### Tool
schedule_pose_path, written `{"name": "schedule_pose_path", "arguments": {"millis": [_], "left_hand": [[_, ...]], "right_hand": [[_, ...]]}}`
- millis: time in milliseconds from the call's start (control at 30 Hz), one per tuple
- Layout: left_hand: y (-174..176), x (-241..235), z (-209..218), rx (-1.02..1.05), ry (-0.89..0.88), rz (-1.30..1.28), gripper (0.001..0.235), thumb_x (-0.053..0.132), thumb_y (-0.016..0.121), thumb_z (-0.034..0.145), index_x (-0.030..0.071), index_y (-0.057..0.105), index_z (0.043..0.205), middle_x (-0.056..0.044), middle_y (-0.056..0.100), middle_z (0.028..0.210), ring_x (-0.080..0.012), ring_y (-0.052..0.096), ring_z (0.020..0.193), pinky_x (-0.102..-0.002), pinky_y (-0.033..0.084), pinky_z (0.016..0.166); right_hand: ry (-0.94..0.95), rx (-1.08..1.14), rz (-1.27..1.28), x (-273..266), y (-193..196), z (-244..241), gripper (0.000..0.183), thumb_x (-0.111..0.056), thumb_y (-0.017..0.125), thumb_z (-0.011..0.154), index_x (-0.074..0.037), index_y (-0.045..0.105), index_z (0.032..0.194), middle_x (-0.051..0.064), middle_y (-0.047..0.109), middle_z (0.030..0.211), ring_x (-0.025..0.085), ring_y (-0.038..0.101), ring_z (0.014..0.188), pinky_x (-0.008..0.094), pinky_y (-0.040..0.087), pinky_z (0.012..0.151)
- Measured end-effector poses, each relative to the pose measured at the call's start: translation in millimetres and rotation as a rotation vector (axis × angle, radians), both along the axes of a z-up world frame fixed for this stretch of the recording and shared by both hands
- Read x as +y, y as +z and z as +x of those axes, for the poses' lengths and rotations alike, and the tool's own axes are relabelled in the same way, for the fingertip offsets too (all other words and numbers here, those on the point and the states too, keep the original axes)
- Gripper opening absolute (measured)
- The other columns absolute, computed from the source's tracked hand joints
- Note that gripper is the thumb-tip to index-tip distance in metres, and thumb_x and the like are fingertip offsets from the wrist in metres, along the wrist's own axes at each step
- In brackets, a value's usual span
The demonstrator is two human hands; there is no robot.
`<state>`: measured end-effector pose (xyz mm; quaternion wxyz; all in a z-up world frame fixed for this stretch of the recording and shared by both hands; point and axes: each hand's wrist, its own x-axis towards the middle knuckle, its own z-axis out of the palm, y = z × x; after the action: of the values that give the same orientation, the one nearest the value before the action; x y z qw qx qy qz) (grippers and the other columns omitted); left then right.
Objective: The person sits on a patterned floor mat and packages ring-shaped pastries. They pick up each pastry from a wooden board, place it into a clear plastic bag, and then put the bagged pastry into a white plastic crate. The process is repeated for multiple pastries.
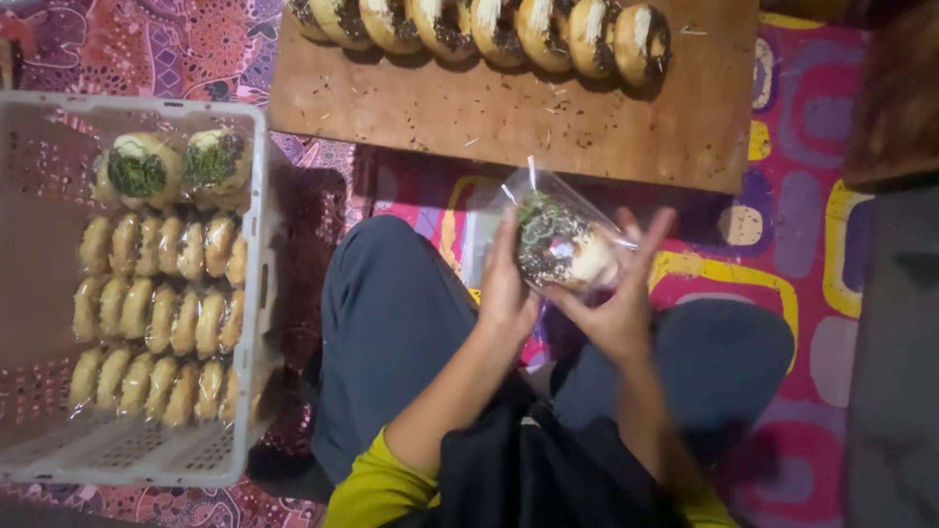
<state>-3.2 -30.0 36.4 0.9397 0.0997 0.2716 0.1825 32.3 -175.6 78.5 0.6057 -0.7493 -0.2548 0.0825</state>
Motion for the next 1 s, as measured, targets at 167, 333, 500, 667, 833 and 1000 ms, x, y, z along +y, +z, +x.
{"name": "schedule_pose_path", "arguments": {"millis": [167,333,500,667,833,1000], "left_hand": [[-0.2,-11.0,11.5,0.050,-0.169,-0.021,0.034,0.016,0.067,0.097,0.004,0.061,0.127,-0.011,0.070,0.116,-0.0238,0.072,0.102,-0.038,0.061,0.086],[-20.3,-7.7,13.4,-0.066,-0.284,-0.215,0.039,0.021,0.071,0.095,-0.001,0.061,0.125,-0.016,0.073,0.111,-0.0292,0.072,0.099,-0.041,0.063,0.080],[-25.4,12.9,-7.3,0.049,-0.508,0.243,0.066,0.021,0.072,0.093,0.030,0.029,0.142,-0.012,0.068,0.126,-0.0272,0.071,0.106,-0.044,0.059,0.080],[-7.3,20.3,-34.9,-0.009,-0.438,0.816,0.033,0.021,0.069,0.104,0.002,0.068,0.131,-0.021,0.076,0.123,-0.0204,0.071,0.105,-0.032,0.058,0.089],[7.2,17.8,-47.2,-0.061,-0.451,0.771,0.031,0.021,0.058,0.107,-0.004,0.073,0.119,-0.013,0.078,0.108,-0.0176,0.073,0.099,-0.031,0.058,0.089],[49.9,23.7,-66.0,-0.057,-0.747,1.696,0.027,0.020,0.053,0.106,0.002,0.071,0.115,-0.021,0.072,0.089,-0.0353,0.072,0.086,-0.043,0.056,0.077]], "right_hand": [[-0.017,0.002,-0.122,5.9,10.8,9.6,0.131,-0.007,0.088,0.083,-0.012,-0.011,0.168,0.032,0.029,0.169,0.036,0.046,0.153,0.044,0.044,0.119],[-0.156,-0.448,-0.321,-0.2,29.2,9.0,0.112,-0.009,0.089,0.075,-0.008,0.017,0.161,0.013,0.059,0.140,0.033,0.047,0.142,0.053,0.026,0.118],[0.098,-0.741,-0.432,-12.0,33.6,24.4,0.033,-0.007,0.079,0.084,-0.010,0.075,0.116,0.013,0.070,0.127,0.029,0.054,0.131,0.047,0.048,0.107],[0.037,-0.108,-0.528,-2.8,49.7,37.8,0.016,-0.011,0.069,0.100,-0.008,0.076,0.113,0.008,0.078,0.104,0.019,0.077,0.090,0.031,0.059,0.079],[0.179,-0.684,-0.464,6.8,83.6,24.9,0.031,-0.004,0.068,0.088,-0.005,0.073,0.119,0.012,0.069,0.115,0.029,0.070,0.102,0.039,0.056,0.086],[0.556,-0.963,-0.608,-3.8,81.1,31.9,0.020,-0.019,0.081,0.078,-0.006,0.072,0.089,0.008,0.061,0.080,0.029,0.064,0.075,0.044,0.050,0.065]]}}
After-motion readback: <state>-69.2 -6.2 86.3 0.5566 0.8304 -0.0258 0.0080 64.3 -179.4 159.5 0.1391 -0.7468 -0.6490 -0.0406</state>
